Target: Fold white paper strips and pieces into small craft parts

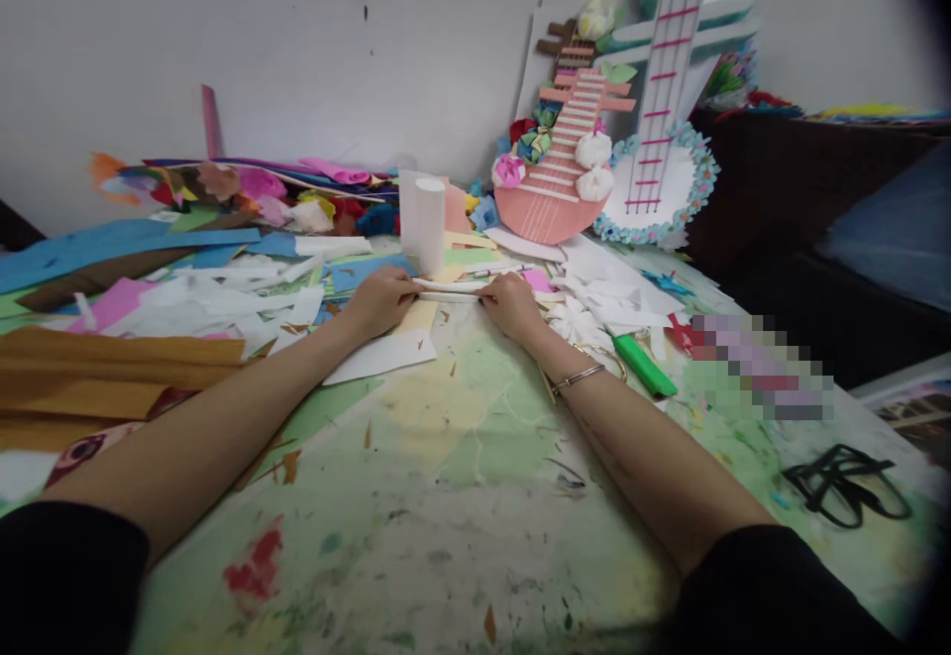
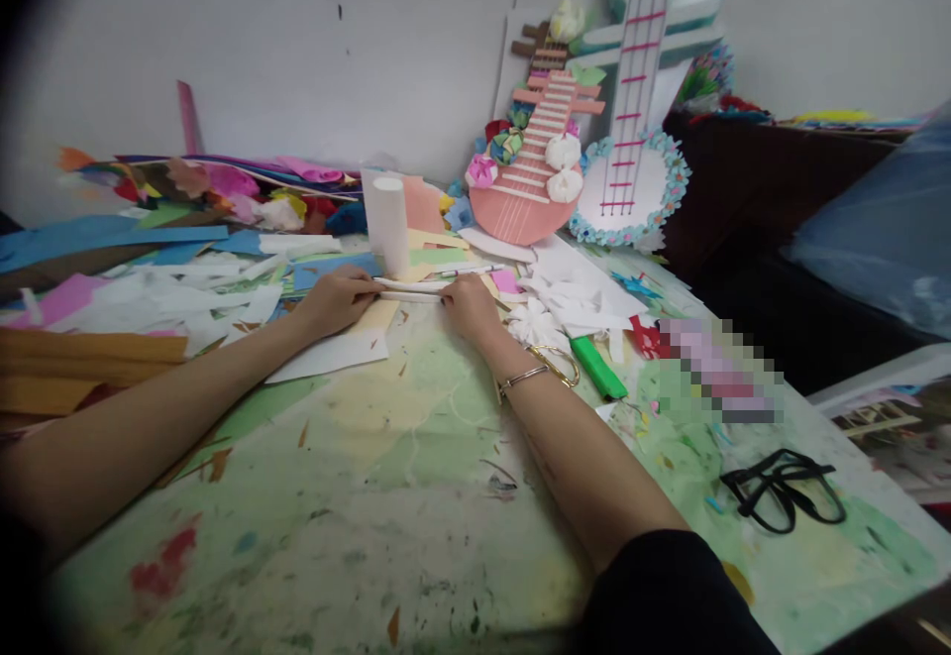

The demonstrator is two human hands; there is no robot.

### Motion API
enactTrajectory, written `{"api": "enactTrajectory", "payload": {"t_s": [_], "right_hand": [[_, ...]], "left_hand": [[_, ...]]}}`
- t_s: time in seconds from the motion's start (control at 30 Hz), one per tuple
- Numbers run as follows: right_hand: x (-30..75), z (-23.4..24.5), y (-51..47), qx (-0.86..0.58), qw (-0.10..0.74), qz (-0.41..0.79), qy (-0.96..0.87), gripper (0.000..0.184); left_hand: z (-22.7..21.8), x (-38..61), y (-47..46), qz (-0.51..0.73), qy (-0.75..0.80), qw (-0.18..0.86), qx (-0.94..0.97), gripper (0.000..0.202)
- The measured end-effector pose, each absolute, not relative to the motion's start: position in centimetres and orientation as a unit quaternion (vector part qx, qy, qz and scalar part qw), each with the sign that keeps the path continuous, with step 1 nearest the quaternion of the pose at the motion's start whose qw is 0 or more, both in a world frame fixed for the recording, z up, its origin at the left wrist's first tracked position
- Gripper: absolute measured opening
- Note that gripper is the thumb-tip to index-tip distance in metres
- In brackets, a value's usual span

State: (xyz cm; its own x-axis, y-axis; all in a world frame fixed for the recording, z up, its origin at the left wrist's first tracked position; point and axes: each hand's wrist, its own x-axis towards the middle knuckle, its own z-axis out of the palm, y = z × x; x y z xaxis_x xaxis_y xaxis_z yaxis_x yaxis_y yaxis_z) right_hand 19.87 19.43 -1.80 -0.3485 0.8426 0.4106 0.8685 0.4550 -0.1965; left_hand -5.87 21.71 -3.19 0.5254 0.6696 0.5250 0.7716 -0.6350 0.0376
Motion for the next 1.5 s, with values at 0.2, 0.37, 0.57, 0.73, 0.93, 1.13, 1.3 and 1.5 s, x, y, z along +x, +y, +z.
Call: {"api": "enactTrajectory", "payload": {"t_s": [0.2, 0.37, 0.57, 0.73, 0.93, 1.13, 1.3, 1.5], "right_hand": [[19.8, -1.6, 19.2, -0.555, 0.226, -0.029, -0.800, 0.029], [19.6, -1.5, 19.0, -0.573, 0.219, -0.039, -0.789, 0.028], [19.5, -1.3, 18.9, -0.581, 0.214, -0.051, -0.783, 0.025], [19.5, -1.3, 18.7, -0.579, 0.205, -0.063, -0.786, 0.025], [19.5, -1.3, 18.6, -0.575, 0.193, -0.084, -0.791, 0.023], [19.3, -1.3, 18.4, -0.577, 0.177, -0.102, -0.791, 0.021], [19.1, -1.1, 18.2, -0.576, 0.165, -0.112, -0.793, 0.023], [19.2, -1.3, 18.4, -0.581, 0.158, -0.105, -0.791, 0.023]], "left_hand": [[-2.9, -5.5, 21.6, -0.259, -0.447, 0.121, -0.848, 0.024], [-2.8, -5.2, 21.4, -0.251, -0.466, 0.145, -0.836, 0.023], [-2.4, -5.2, 21.0, -0.239, -0.460, 0.170, -0.838, 0.027], [-2.3, -5.1, 20.6, -0.234, -0.450, 0.197, -0.839, 0.031], [-2.3, -5.0, 20.6, -0.229, -0.446, 0.223, -0.836, 0.026], [-2.2, -4.8, 20.4, -0.219, -0.444, 0.248, -0.833, 0.026], [-1.9, -4.5, 20.1, -0.205, -0.452, 0.261, -0.828, 0.028], [-1.9, -4.6, 20.2, -0.183, -0.456, 0.252, -0.834, 0.023]]}}
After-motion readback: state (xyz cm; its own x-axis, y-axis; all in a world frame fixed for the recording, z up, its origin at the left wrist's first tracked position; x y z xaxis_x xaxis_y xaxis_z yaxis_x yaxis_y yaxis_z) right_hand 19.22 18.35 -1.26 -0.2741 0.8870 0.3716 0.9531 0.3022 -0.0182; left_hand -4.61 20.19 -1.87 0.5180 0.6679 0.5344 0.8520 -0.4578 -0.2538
